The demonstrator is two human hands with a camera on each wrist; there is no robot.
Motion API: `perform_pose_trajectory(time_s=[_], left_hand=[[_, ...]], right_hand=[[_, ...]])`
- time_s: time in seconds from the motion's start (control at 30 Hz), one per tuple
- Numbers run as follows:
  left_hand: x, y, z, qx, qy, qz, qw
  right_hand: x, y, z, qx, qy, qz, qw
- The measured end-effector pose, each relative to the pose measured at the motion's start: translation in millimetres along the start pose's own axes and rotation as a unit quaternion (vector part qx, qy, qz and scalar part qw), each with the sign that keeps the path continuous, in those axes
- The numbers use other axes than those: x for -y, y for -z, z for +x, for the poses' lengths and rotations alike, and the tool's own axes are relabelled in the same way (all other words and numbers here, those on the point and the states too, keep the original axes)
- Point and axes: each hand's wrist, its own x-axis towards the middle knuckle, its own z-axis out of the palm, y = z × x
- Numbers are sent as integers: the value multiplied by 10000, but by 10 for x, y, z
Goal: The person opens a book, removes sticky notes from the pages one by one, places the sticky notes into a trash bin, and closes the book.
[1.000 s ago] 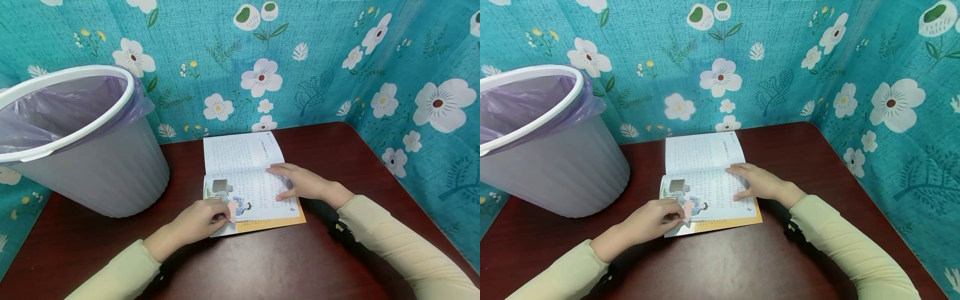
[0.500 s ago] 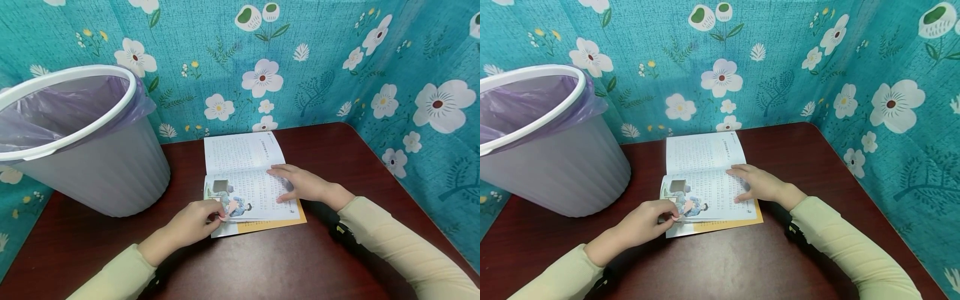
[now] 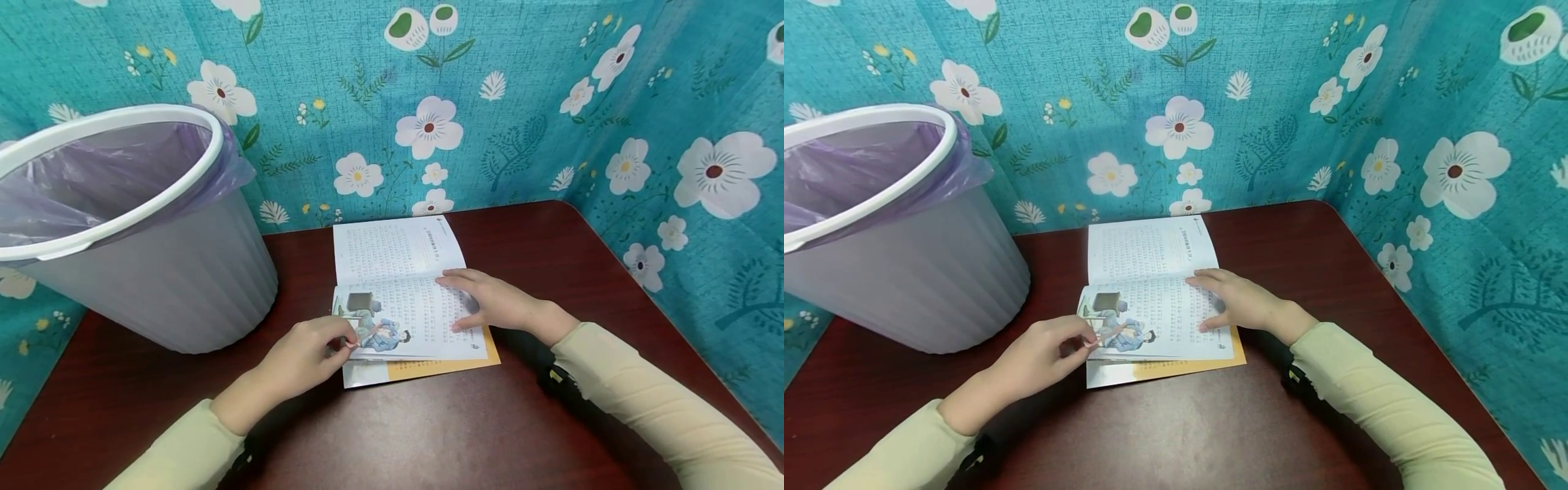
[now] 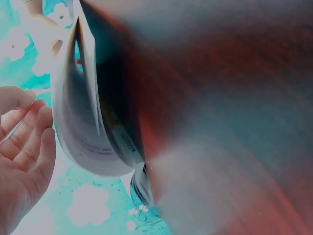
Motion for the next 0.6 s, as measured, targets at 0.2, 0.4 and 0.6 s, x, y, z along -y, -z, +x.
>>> perform_pose_trajectory(time_s=[0.2,0.4,0.6], left_hand=[[-5,105,4,-281,-186,153,9993],[6,256,43,-600,-674,349,9953],[-97,631,150,-1256,-1289,443,9827]], right_hand=[[-17,-5,3,-34,23,-33,10000],[-10,-10,1,-35,-32,-9,10000],[-7,-16,-20,-21,-105,109,9999]])
